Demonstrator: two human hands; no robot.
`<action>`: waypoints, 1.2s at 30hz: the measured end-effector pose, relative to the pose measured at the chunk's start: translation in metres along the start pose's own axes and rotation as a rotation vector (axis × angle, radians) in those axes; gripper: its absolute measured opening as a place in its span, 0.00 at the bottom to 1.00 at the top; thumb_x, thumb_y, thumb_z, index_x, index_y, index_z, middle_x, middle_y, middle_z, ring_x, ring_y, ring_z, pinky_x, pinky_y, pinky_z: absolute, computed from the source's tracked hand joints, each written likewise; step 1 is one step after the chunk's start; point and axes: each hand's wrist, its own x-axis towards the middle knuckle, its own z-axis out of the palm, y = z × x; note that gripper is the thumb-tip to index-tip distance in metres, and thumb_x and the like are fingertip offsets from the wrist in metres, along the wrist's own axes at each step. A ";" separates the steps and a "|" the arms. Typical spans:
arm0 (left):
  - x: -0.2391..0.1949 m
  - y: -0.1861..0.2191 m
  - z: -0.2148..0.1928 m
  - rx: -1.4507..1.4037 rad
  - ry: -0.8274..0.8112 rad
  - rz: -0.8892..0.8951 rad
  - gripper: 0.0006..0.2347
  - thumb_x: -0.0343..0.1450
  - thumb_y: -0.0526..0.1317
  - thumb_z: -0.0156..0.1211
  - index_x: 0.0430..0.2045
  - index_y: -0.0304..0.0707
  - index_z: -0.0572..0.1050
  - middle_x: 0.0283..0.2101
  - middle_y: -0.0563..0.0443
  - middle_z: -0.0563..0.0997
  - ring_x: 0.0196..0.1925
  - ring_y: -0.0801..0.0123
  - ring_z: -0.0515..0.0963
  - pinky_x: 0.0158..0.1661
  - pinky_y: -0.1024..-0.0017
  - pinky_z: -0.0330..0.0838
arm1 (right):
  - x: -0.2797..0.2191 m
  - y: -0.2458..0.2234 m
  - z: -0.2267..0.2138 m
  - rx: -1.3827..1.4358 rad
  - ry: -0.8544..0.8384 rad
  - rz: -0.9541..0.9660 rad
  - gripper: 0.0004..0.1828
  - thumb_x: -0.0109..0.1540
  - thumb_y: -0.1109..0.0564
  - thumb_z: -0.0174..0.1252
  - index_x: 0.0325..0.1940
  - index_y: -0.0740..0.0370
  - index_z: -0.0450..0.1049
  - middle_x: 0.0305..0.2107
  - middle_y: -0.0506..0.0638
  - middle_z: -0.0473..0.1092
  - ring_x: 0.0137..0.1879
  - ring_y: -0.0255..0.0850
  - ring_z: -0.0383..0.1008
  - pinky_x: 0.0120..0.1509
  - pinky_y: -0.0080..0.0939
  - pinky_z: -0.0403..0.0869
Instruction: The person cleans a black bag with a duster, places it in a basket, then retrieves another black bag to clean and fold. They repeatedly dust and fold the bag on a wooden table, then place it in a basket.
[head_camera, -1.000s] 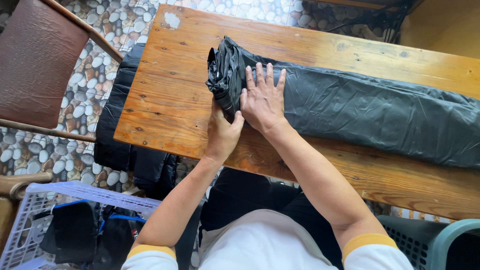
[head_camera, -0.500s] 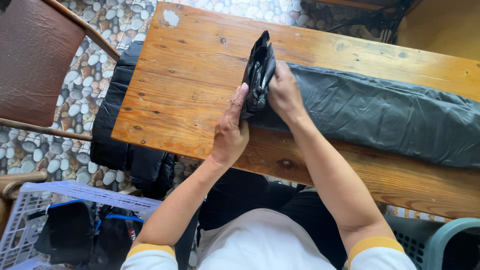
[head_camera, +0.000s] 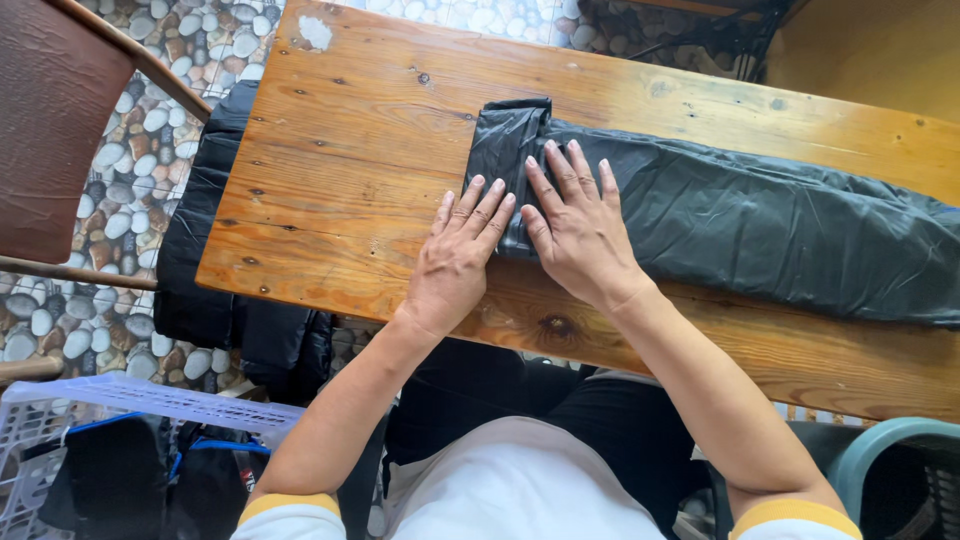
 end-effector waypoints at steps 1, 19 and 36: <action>0.001 0.000 -0.004 -0.001 0.000 0.002 0.31 0.68 0.25 0.50 0.72 0.41 0.61 0.75 0.45 0.62 0.78 0.53 0.56 0.73 0.50 0.49 | -0.002 0.002 0.005 -0.001 0.001 0.001 0.30 0.74 0.42 0.40 0.78 0.56 0.60 0.73 0.63 0.55 0.80 0.60 0.48 0.79 0.67 0.45; 0.097 -0.018 0.038 -0.070 -0.247 -0.072 0.32 0.80 0.61 0.25 0.73 0.36 0.58 0.76 0.40 0.59 0.80 0.57 0.51 0.75 0.50 0.36 | -0.008 0.008 0.030 -0.044 -0.024 0.063 0.31 0.72 0.45 0.38 0.78 0.59 0.58 0.74 0.59 0.55 0.81 0.55 0.48 0.81 0.69 0.41; 0.095 -0.017 0.031 -0.037 -0.217 -0.006 0.34 0.81 0.62 0.28 0.72 0.31 0.60 0.75 0.34 0.61 0.78 0.51 0.56 0.74 0.49 0.39 | -0.034 0.059 -0.010 0.000 -0.015 0.094 0.32 0.74 0.38 0.38 0.79 0.54 0.58 0.73 0.60 0.57 0.81 0.58 0.46 0.80 0.70 0.38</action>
